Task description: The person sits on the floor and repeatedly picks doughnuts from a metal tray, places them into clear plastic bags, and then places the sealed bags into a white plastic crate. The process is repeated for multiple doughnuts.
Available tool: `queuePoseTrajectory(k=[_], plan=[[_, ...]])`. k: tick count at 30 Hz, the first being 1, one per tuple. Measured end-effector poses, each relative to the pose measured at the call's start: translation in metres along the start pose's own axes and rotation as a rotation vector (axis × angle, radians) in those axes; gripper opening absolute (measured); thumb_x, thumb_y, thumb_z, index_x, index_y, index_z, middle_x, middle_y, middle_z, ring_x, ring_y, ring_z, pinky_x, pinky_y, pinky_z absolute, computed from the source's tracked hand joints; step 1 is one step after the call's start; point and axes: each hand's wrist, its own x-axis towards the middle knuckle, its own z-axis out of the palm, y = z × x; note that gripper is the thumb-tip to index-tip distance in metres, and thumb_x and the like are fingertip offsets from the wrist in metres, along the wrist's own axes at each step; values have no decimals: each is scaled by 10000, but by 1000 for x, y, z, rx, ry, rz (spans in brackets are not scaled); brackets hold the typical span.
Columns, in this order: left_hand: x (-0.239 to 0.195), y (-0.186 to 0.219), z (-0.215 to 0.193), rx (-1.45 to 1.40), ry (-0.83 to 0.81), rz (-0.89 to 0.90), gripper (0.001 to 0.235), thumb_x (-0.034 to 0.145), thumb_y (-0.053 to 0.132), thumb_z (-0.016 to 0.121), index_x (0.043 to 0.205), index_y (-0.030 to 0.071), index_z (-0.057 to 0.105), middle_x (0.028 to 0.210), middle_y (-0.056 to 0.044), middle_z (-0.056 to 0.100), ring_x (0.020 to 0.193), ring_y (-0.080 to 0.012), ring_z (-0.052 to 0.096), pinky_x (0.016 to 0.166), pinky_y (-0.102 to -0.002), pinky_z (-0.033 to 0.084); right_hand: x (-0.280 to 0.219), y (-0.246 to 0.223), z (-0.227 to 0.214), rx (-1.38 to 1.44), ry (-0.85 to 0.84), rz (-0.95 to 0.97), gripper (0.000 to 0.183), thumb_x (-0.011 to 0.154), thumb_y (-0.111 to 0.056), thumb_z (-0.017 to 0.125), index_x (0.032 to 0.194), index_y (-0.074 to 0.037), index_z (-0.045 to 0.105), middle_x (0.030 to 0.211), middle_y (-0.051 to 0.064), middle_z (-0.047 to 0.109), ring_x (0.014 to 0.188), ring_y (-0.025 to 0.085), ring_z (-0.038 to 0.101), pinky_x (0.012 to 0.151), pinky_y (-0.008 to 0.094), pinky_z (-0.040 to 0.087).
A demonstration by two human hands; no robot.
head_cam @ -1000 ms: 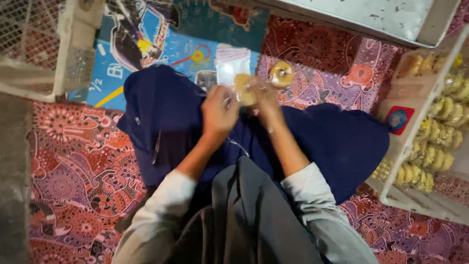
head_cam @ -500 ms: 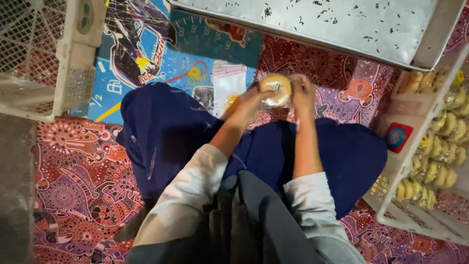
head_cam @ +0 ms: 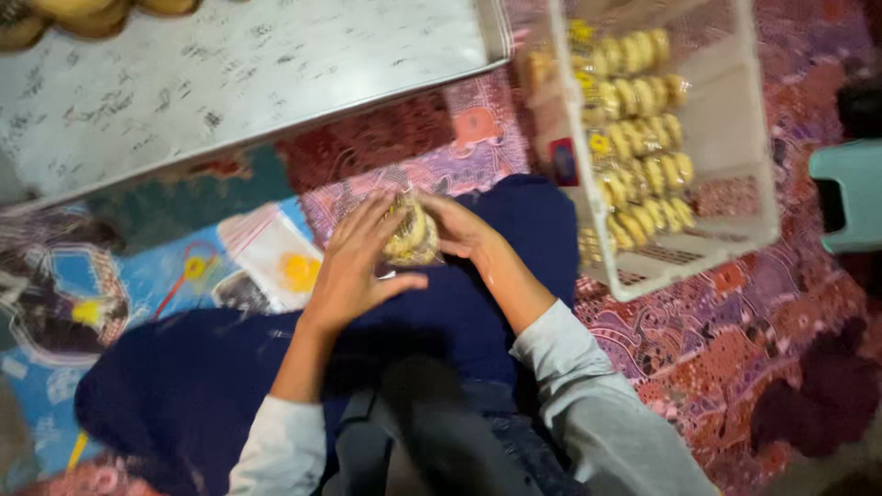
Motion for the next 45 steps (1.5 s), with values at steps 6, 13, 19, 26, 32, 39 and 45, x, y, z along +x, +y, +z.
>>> queuePoseTrajectory(k=[6, 13, 19, 26, 32, 39, 45], plan=[[17, 23, 55, -156, -183, 73, 836, 764, 293, 914, 1461, 57, 517, 1513, -194, 521, 1459, -399, 457, 1215, -483, 380, -91, -35, 9, -32, -92, -231, 673, 1018, -339, 645, 1568, -22, 421, 1390, 147, 625, 1274, 252, 623, 1076, 415, 538], [2, 40, 132, -312, 113, -24, 1027, 659, 344, 915, 1470, 24, 374, 1472, -326, 430, 1390, -463, 409, 1147, -486, 342, -144, -19, 7, -2, 263, -303, 521, 1026, -252, 604, 1478, -23, 482, 1311, 120, 655, 1181, 216, 658, 996, 373, 567], [17, 37, 129, -882, 43, -617, 672, 880, 198, 799, 1477, 15, 550, 1435, -193, 652, 1367, -319, 614, 1186, -391, 462, -125, -11, -11, -294, 547, -502, 420, 1114, -255, 611, 1404, 49, 592, 1266, 141, 671, 1124, 193, 655, 988, 359, 547], [47, 85, 89, -158, -183, 131, 980, 715, 321, 921, 1500, 30, 412, 1512, -212, 486, 1441, -407, 442, 1217, -502, 341, -139, -14, 5, 110, 154, -400, 552, 1036, -337, 591, 1468, -14, 475, 1444, 118, 578, 1265, 202, 614, 992, 332, 495], [35, 72, 90, -245, -95, 150, 1094, 809, 437, 871, 1572, -22, 235, 1626, -271, 300, 1534, -464, 256, 1268, -577, 178, -202, -43, -27, -10, 250, -431, 651, 946, -230, 717, 1505, -14, 463, 1403, 155, 600, 1303, 278, 580, 1111, 455, 473], [-42, -183, -45, 535, 298, -796, 859, 932, 412, 835, 1496, -95, 431, 1495, -320, 472, 1342, -433, 473, 1125, -538, 383, -267, -82, -112, 217, 876, -621, 458, 938, -361, 690, 1297, -90, 606, 1202, 142, 678, 1113, 283, 663, 1051, 489, 561], [-110, -256, -97, 731, 291, -1130, 1011, 774, 573, 952, 1290, -183, 523, 1345, -397, 498, 1230, -519, 445, 1031, -609, 334, -265, -84, -156, -826, 1227, -71, 554, 922, -452, 734, 1265, -33, 618, 1013, 132, 696, 884, 231, 688, 841, 431, 548]])
